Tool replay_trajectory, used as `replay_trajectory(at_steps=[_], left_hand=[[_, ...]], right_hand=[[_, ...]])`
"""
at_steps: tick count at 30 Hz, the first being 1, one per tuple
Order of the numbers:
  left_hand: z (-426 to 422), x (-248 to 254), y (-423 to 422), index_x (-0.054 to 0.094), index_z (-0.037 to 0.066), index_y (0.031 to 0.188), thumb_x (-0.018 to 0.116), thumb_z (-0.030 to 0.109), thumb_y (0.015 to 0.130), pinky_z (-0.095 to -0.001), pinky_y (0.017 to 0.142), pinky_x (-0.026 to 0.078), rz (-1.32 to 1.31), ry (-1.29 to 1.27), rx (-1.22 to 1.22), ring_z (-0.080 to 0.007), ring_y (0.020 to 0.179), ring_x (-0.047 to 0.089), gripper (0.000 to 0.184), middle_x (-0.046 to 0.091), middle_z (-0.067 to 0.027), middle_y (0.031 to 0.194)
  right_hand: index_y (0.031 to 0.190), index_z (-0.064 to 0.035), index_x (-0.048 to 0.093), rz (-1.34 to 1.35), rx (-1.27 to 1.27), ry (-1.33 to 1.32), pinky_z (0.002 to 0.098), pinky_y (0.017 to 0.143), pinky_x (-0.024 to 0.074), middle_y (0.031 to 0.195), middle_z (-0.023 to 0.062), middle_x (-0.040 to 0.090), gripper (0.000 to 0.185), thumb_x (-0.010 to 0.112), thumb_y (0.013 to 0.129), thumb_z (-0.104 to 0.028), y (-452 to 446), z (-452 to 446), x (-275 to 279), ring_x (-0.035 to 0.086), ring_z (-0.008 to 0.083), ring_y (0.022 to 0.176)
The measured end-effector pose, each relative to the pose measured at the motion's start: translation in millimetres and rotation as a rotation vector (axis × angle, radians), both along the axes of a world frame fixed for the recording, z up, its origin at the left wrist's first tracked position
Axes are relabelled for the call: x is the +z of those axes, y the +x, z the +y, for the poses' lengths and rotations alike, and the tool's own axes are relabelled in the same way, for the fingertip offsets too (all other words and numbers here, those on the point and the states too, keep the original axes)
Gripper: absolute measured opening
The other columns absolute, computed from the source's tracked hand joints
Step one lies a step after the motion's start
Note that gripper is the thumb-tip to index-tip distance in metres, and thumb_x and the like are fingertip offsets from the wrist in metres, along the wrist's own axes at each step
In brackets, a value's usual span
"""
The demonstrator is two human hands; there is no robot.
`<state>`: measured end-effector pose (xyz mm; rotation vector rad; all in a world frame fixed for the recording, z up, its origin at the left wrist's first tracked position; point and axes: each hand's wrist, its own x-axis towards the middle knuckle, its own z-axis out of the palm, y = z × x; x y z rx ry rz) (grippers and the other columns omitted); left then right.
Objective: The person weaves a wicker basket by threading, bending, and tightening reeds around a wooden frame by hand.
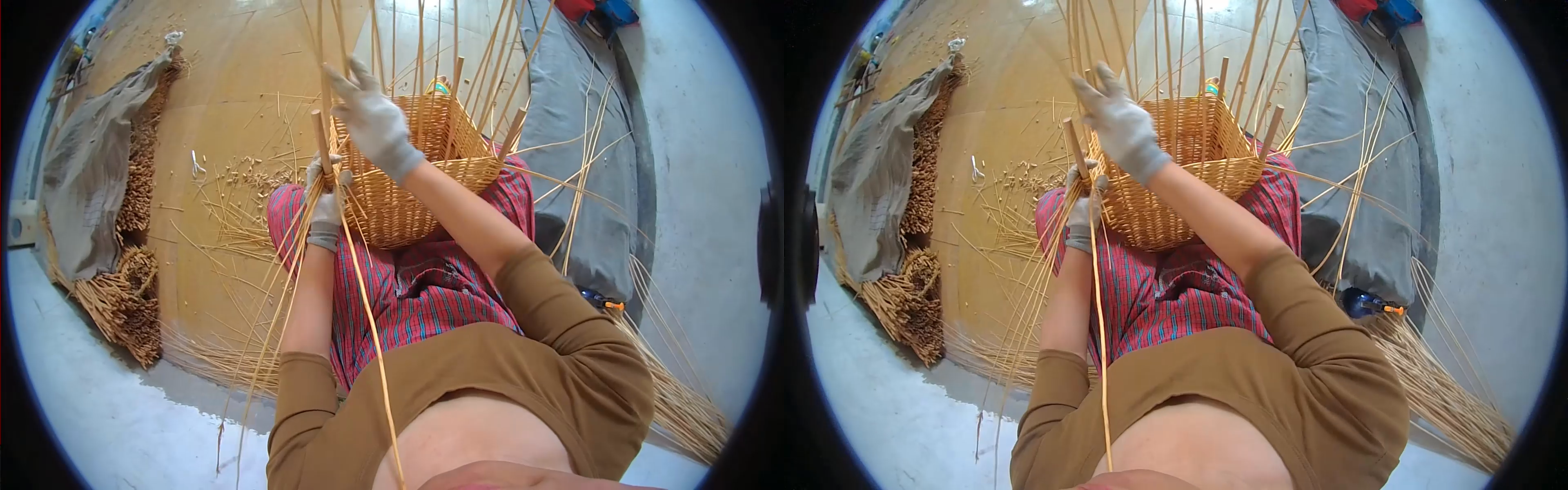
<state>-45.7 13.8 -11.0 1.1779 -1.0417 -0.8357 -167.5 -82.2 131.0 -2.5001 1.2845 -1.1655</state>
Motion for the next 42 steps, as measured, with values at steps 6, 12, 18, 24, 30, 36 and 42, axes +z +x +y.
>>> replay_trajectory(at_steps=[6,12,18,24,30,36,42], left_hand=[[-0.3,6.8,-6.4,0.061,0.009,0.117,0.079,0.009,0.085,-0.0271,0.085,0.050,0.117,0.076,0.048,-0.0099,0.095,0.059,0.037,0.061,-0.0015,0.112],[38.0,0.4,-42.3,0.062,0.003,0.104,0.065,-0.006,0.088,-0.0356,0.095,0.050,-0.089,0.159,0.565,-0.0217,0.105,0.061,0.019,0.060,-0.0115,0.114],[-1.8,67.8,-81.8,0.059,0.000,0.120,0.056,0.018,0.100,-0.0358,0.091,0.052,-0.464,0.249,-0.089,-0.0256,0.096,0.067,0.026,0.065,-0.0169,0.108],[-25.8,69.6,-66.9,0.064,0.008,0.104,0.057,0.041,0.100,-0.0355,0.049,0.050,-0.518,0.585,-0.322,-0.0175,0.046,0.062,0.035,0.063,-0.0082,0.067],[-35.2,59.7,-70.0,0.063,0.007,0.094,0.066,0.032,0.097,-0.0297,0.038,0.047,-0.132,0.732,-0.318,-0.0161,0.045,0.062,0.025,0.057,-0.0017,0.063],[-2.3,52.3,-90.0,0.054,0.004,0.120,0.068,0.004,0.091,-0.0247,0.057,0.056,-0.630,-0.005,0.186,-0.0168,0.073,0.068,0.032,0.061,-0.0123,0.111],[-33.6,60.9,-103.1,0.065,0.005,0.108,0.062,0.025,0.101,-0.0275,0.041,0.047,-0.125,0.517,-0.378,-0.0112,0.045,0.058,0.022,0.066,-0.0026,0.080]], right_hand=[[0.153,-0.0133,0.028,-0.623,0.086,0.312,0.0297,0.062,0.0576,0.101,0.0124,0.073,0.062,0.060,0.100,-0.018,-95.3,27.6,-88.3,0.072,0.0197,0.085],[0.113,-0.0169,0.068,-1.442,-0.276,0.988,0.0241,0.055,0.0501,0.096,0.0021,0.071,0.018,0.067,0.098,-0.027,-193.5,107.3,-121.3,0.069,0.0138,0.085],[0.125,-0.0108,0.055,-0.966,-0.239,0.998,0.0271,0.065,0.0557,0.108,0.0087,0.069,0.029,0.065,0.098,-0.015,-165.7,113.7,-95.1,0.068,0.0168,0.091],[0.144,-0.0095,0.042,-0.186,-0.115,0.013,0.0340,0.070,0.0566,0.111,0.0136,0.069,0.053,0.062,0.095,-0.007,-88.7,-5.7,-43.6,0.069,0.0174,0.088],[0.145,-0.0168,0.039,-0.808,-0.143,0.533,0.0344,0.074,0.0585,0.109,0.0129,0.069,0.047,0.055,0.101,-0.013,-153.0,37.3,-11.9,0.071,0.0194,0.087],[0.128,-0.0064,0.058,-0.639,-0.207,0.910,0.0299,0.068,0.0569,0.093,0.0073,0.070,0.032,0.064,0.099,-0.020,-198.4,131.1,-70.1,0.070,0.0156,0.080],[0.111,-0.0110,0.072,0.359,-0.335,0.764,0.0432,0.092,0.0531,0.113,0.0177,0.069,0.051,0.063,0.089,-0.056,-163.4,48.3,-49.8,0.066,0.0337,0.108]])
